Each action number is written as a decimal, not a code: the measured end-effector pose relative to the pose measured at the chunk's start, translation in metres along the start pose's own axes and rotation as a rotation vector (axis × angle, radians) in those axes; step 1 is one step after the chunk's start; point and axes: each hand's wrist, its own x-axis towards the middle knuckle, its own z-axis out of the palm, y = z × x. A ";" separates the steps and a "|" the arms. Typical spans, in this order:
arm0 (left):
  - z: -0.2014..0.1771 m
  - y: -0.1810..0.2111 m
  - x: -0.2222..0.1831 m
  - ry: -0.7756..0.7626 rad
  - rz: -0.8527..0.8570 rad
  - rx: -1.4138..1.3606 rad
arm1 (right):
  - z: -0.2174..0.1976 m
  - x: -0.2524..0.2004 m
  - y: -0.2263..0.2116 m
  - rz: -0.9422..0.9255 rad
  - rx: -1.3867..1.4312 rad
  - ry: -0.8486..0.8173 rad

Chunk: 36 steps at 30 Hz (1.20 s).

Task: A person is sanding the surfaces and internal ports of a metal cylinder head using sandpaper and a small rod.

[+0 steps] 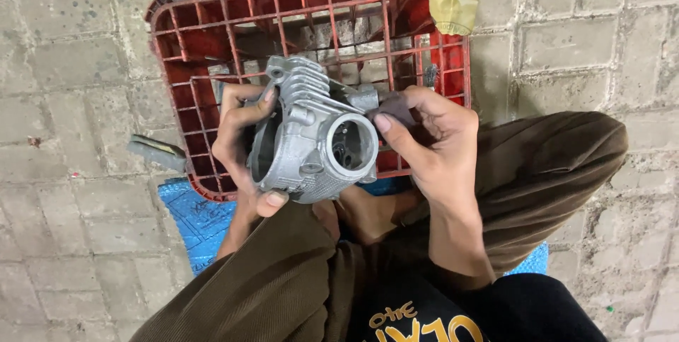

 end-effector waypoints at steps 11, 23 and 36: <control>-0.004 -0.002 0.000 -0.023 0.023 0.014 | -0.001 0.000 0.001 0.032 0.063 0.031; -0.008 0.005 -0.002 -0.010 0.006 0.016 | 0.023 -0.006 -0.014 -0.016 -0.092 0.157; -0.009 0.001 0.000 -0.011 0.056 0.087 | 0.017 -0.011 -0.015 0.038 -0.146 0.149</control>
